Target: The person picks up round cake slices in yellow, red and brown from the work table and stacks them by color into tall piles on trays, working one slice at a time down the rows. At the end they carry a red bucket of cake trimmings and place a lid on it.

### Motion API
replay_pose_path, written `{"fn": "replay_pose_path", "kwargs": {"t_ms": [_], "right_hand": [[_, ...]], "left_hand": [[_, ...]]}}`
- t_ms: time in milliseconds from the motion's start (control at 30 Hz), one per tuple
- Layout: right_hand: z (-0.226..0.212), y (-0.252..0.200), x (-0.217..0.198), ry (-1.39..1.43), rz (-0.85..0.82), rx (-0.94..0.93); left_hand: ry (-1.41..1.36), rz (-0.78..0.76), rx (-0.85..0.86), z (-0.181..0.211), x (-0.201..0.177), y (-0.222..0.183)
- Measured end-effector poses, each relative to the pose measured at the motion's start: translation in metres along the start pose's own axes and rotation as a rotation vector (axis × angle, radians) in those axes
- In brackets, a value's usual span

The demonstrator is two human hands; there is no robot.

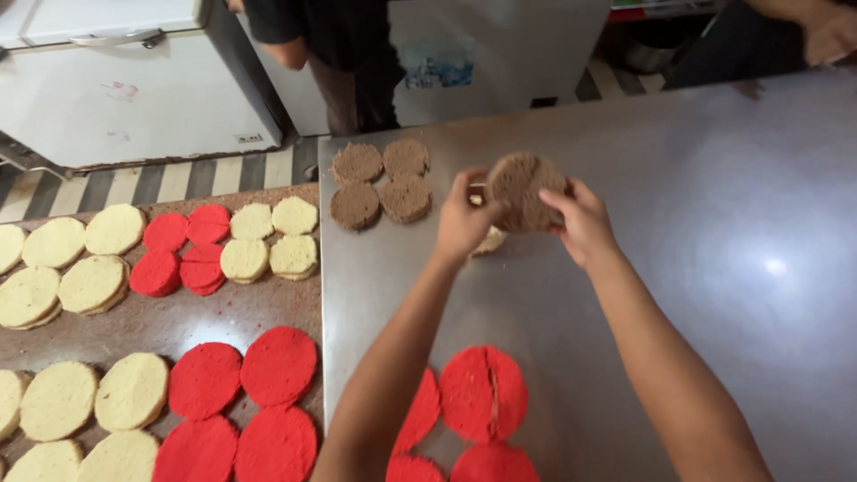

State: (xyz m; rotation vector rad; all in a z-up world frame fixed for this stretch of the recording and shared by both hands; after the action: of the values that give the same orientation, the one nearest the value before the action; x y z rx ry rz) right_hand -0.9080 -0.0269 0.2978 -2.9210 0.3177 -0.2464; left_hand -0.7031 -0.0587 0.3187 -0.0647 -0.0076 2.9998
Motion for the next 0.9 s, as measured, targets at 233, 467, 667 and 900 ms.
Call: {"fn": "replay_pose_path", "kwargs": {"t_ms": [233,467,667,900], "right_hand": [[0.048,0.232,0.053,-0.093,-0.223,0.102],[0.17,0.33,0.075,-0.163,-0.263,0.271],[0.163,0.351,0.072,-0.629,-0.167,0.0],[0.139,0.306,0.048,-0.464,-0.19,-0.097]], "left_hand": [[0.083,0.112,-0.21,-0.093,-0.035,0.193],[0.171,0.205,-0.469,-0.244,-0.055,0.254],[0.775,0.347,-0.326,-0.185,-0.054,0.25],[0.583,0.361,-0.34,-0.164,-0.05,0.201]]}}
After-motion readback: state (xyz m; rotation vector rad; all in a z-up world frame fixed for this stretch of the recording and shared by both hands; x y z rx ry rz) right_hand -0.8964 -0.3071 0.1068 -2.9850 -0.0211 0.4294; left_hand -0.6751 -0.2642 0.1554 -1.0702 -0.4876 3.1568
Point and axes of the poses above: each hand's wrist, its own y-axis towards the middle knuckle, its own x-axis out of the palm, z = x × y, the point moved 10 cm from there along y, towards the middle knuckle, and after that the axes turned 1 degree about -x, right-handed, at the moved point
